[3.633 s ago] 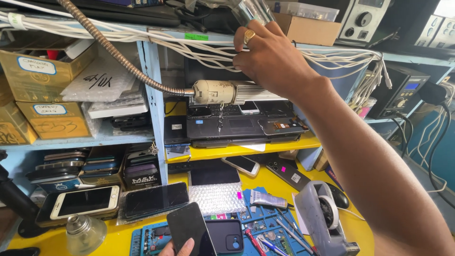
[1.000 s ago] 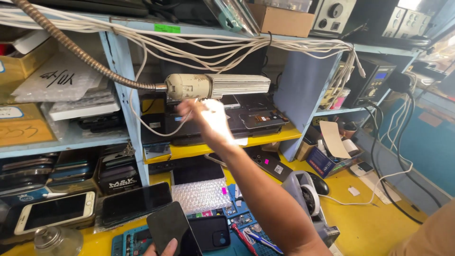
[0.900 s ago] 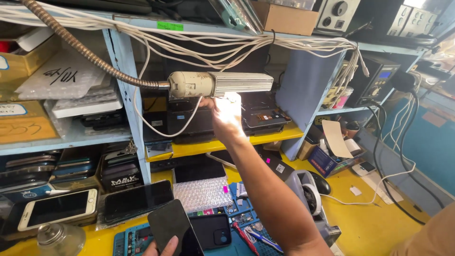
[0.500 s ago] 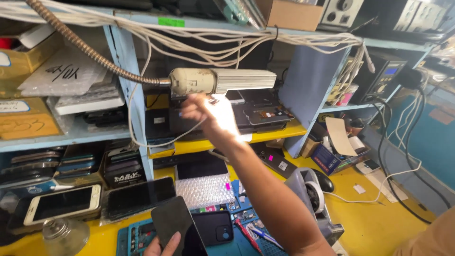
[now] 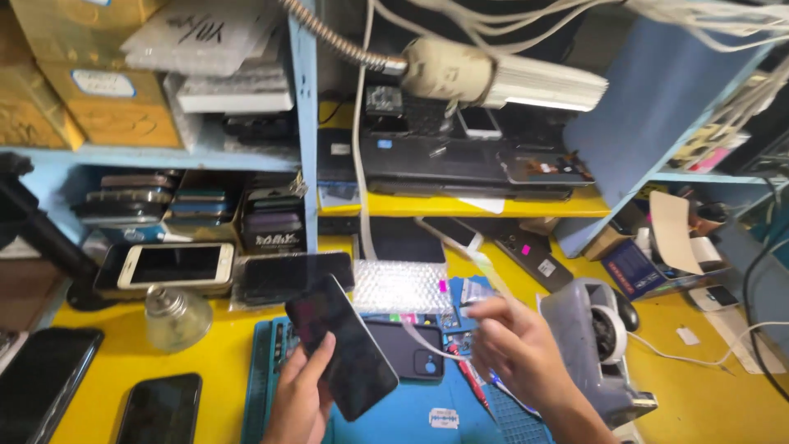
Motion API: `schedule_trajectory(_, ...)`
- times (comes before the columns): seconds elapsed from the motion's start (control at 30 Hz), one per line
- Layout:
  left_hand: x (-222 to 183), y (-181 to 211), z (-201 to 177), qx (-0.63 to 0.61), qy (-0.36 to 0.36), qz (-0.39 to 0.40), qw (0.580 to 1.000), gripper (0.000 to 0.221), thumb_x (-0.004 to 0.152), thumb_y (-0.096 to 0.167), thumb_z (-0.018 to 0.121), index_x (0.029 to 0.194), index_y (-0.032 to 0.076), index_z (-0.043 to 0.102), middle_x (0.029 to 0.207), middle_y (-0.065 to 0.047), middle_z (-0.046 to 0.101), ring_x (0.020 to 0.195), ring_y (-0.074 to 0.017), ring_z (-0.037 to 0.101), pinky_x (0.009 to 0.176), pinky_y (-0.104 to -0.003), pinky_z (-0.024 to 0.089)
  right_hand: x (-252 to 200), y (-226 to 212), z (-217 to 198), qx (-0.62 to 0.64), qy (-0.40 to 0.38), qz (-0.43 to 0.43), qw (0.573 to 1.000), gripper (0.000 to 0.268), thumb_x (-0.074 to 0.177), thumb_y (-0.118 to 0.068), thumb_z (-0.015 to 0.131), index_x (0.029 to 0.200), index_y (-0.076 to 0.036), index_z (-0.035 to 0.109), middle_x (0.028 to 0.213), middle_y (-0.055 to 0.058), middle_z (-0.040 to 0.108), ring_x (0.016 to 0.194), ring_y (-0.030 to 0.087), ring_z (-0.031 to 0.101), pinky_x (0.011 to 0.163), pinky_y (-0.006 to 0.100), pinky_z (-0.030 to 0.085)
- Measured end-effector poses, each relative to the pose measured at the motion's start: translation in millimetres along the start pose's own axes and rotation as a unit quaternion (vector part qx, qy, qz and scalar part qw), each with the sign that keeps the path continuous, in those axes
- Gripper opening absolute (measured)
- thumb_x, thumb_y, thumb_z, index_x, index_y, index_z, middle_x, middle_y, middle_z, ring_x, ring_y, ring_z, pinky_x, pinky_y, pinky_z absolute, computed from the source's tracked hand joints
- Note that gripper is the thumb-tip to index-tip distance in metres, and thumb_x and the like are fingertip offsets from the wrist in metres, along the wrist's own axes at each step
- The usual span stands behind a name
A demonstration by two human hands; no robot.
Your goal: The person holds a smartphone and uses a small tool to work on its edges and screen. They then apply a small piece of tape to the phone's frame. Finally, the person reaches up to a shelf to retrieve a white charging cable.
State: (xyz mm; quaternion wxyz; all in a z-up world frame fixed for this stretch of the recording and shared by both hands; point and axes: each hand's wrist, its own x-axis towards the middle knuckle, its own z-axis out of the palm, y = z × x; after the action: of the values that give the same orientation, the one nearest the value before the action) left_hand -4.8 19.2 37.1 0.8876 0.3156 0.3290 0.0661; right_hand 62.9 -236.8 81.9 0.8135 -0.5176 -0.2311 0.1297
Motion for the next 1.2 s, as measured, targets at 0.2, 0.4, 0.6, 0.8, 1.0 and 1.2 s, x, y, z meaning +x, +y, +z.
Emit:
schedule_trajectory(0.2, -15, 17, 6, -0.032, -0.050, -0.007, 0.998, 0.055, 0.090, -0.002, 0.057, 0.145, 0.006, 0.058, 0.132, -0.018, 0.068, 0.117, -0.0308, 0.063, 0.091, -0.048, 0.053, -83, 41, -39, 0.012, 0.021, -0.243, 0.970, 0.037, 0.114, -0.029, 0.054, 0.130, 0.003, 0.060, 0.059, 0.001, 0.030, 0.045, 0.011, 0.030, 0.045, 0.029, 0.037)
schedule_trajectory(0.4, 8, 1, -18, -0.065, -0.049, -0.020, 0.996, 0.045, 0.087, 0.007, 0.069, 0.132, 0.009, 0.068, 0.118, -0.013, 0.077, 0.100, -0.0244, 0.072, 0.068, -0.033, 0.057, -173, 111, -103, -0.450, 0.071, 0.098, 0.885, 0.063, 0.061, -0.013, 0.102, 0.121, -0.021, 0.084, 0.059, 0.002, 0.066, 0.050, 0.011, 0.062, 0.055, 0.026, 0.055)
schedule_trajectory(0.6, 7, 0, -21, -0.085, -0.051, -0.026, 0.995, 0.047, 0.088, 0.011, 0.067, 0.136, 0.012, 0.066, 0.129, -0.012, 0.074, 0.112, -0.0254, 0.071, 0.075, -0.031, 0.057, -76, 49, 40, -0.392, -0.153, 0.193, 0.886, 0.066, 0.097, -0.054, 0.040, 0.151, -0.019, 0.052, 0.096, 0.006, 0.050, 0.087, 0.019, 0.056, 0.083, 0.034, 0.043)
schedule_trajectory(0.8, 5, -1, -22, -0.071, -0.081, 0.017, 0.994, 0.040, 0.090, 0.011, 0.068, 0.130, 0.007, 0.066, 0.117, -0.015, 0.075, 0.099, -0.0263, 0.072, 0.069, -0.032, 0.057, -16, 51, 72, -0.322, -0.026, 0.157, 0.933, 0.032, 0.092, -0.018, 0.070, 0.120, -0.008, 0.082, 0.079, 0.002, 0.074, 0.057, 0.012, 0.067, 0.060, 0.026, 0.060)
schedule_trajectory(1.0, 0, 7, -13, -0.056, -0.084, 0.027, 0.995, 0.049, 0.091, 0.009, 0.061, 0.140, 0.008, 0.060, 0.127, -0.018, 0.071, 0.110, -0.0333, 0.069, 0.086, -0.041, 0.056, -2, 62, 72, -0.227, 0.003, 0.221, 0.949, 0.031, 0.083, -0.017, 0.080, 0.108, 0.002, 0.085, 0.072, 0.014, 0.076, 0.054, 0.018, 0.068, 0.057, 0.030, 0.064)
schedule_trajectory(1.2, 12, -1, -14, -0.079, -0.039, -0.014, 0.996, 0.033, 0.093, 0.011, 0.064, 0.126, 0.007, 0.067, 0.123, -0.015, 0.074, 0.108, -0.0281, 0.071, 0.083, -0.034, 0.057, -1, 68, 63, -0.175, -0.005, 0.227, 0.958, 0.033, 0.082, -0.017, 0.080, 0.108, 0.004, 0.086, 0.066, 0.013, 0.075, 0.052, 0.019, 0.067, 0.055, 0.032, 0.063)
